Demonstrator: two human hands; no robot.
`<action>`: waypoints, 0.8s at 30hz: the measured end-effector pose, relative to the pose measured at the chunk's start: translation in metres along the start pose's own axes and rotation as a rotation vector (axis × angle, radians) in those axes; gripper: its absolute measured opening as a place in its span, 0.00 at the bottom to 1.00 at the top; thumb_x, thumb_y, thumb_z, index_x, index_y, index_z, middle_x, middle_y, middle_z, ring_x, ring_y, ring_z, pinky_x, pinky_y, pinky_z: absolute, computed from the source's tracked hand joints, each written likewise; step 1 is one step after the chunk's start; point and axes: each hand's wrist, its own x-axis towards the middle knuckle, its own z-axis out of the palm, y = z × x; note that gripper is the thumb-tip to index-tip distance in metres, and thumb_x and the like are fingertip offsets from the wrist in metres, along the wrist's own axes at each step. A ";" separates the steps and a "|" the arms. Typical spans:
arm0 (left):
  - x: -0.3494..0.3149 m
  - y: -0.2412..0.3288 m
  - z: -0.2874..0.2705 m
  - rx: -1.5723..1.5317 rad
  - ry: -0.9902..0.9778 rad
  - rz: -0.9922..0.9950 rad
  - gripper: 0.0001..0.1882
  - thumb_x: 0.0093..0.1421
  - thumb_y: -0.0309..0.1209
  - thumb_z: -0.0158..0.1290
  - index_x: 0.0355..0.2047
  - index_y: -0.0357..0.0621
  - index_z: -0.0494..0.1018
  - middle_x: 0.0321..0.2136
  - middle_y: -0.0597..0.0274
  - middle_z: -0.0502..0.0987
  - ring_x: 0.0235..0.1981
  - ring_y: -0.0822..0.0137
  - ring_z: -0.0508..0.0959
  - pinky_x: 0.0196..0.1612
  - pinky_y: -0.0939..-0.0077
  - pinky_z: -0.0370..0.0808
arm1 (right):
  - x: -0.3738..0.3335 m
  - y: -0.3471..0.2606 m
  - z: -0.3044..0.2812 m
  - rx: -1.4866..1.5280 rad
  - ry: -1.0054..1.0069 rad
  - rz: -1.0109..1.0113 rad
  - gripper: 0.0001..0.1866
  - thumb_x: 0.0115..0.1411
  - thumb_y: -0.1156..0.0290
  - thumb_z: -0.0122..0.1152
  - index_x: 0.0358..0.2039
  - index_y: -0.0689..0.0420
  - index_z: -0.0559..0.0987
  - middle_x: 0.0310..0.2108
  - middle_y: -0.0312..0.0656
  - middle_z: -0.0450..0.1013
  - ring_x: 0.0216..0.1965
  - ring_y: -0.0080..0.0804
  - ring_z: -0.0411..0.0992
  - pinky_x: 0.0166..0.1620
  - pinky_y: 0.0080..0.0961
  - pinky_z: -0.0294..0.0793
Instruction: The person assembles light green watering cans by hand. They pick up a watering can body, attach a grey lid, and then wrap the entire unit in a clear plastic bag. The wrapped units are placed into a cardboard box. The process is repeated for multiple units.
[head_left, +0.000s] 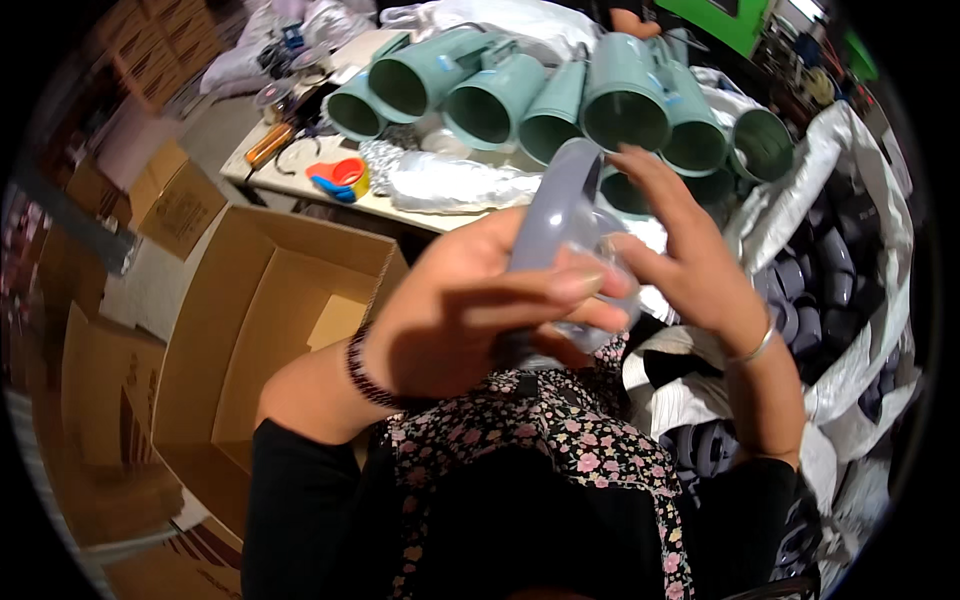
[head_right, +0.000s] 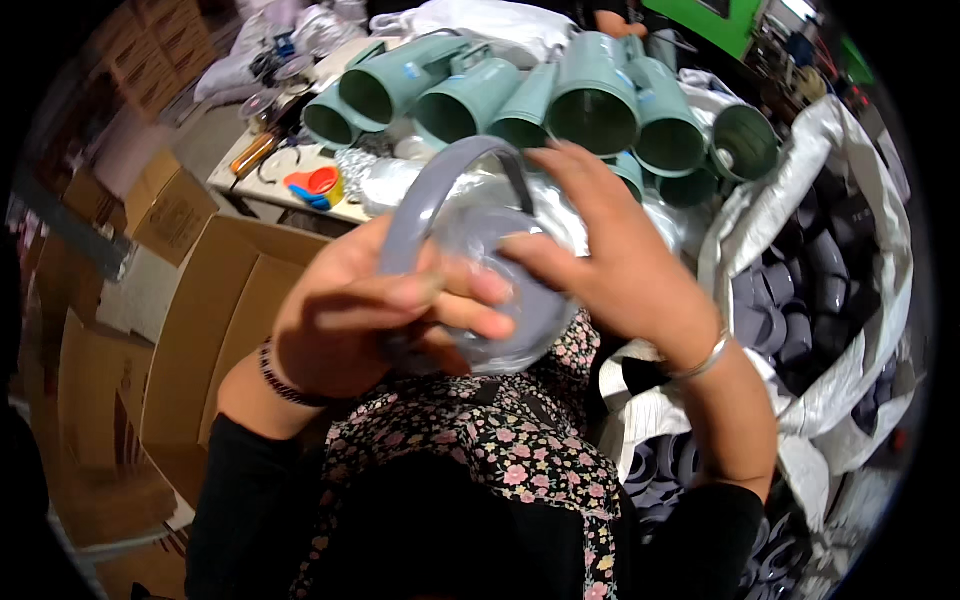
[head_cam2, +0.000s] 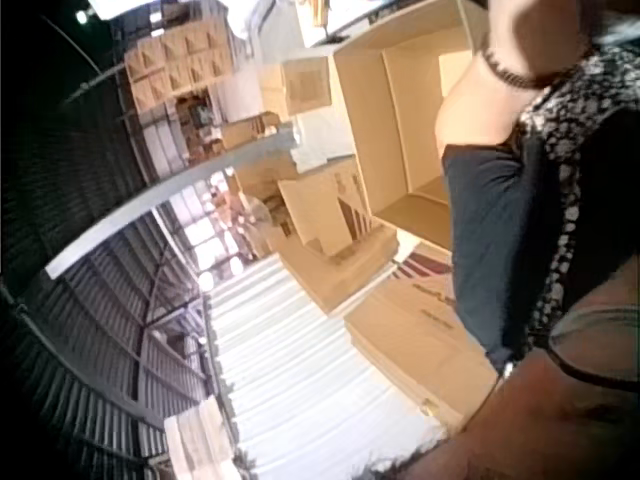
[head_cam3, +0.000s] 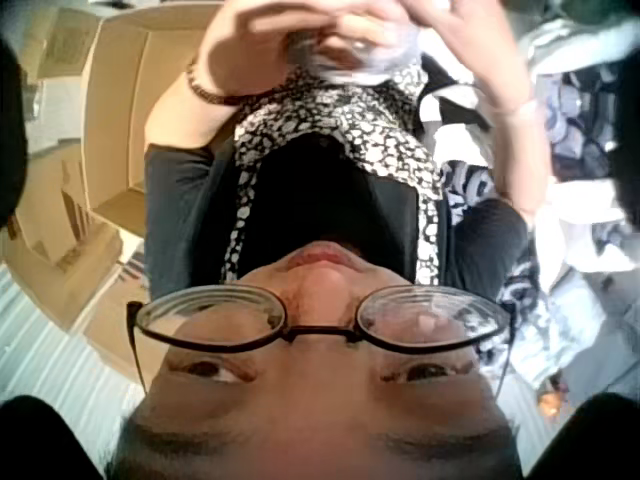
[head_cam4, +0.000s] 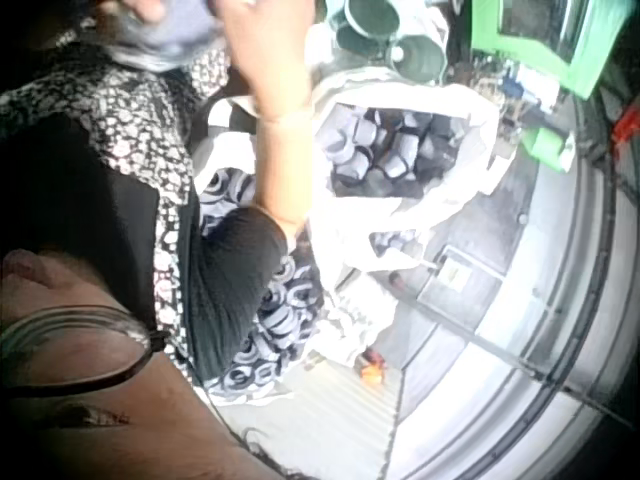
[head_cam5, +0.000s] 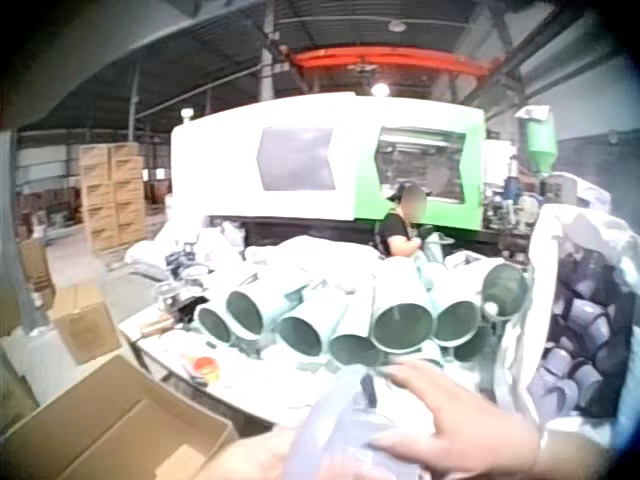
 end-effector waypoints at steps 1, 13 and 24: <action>-0.015 0.009 -0.033 0.142 0.029 0.177 0.15 0.60 0.35 0.45 0.38 0.32 0.62 0.38 0.43 0.72 0.36 0.61 0.76 0.36 0.74 0.76 | 0.019 -0.019 0.013 -0.042 0.049 -0.173 0.29 0.51 0.60 0.58 0.51 0.62 0.65 0.53 0.55 0.60 0.52 0.50 0.61 0.55 0.34 0.58; -0.229 0.063 -0.159 0.822 1.125 0.330 0.18 0.49 0.34 0.50 0.39 0.36 0.73 0.36 0.53 0.73 0.44 0.69 0.69 0.48 0.67 0.67 | 0.035 0.025 0.138 0.449 -0.166 -0.021 0.10 0.47 0.73 0.61 0.32 0.60 0.74 0.34 0.46 0.71 0.41 0.41 0.68 0.47 0.32 0.65; -0.019 -0.224 -0.451 0.063 1.057 -0.107 0.15 0.57 0.41 0.51 0.23 0.42 0.70 0.20 0.63 0.73 0.25 0.69 0.71 0.33 0.76 0.68 | 0.057 0.160 0.105 1.008 0.767 0.680 0.21 0.56 0.66 0.55 0.48 0.61 0.66 0.43 0.41 0.69 0.47 0.32 0.68 0.52 0.27 0.64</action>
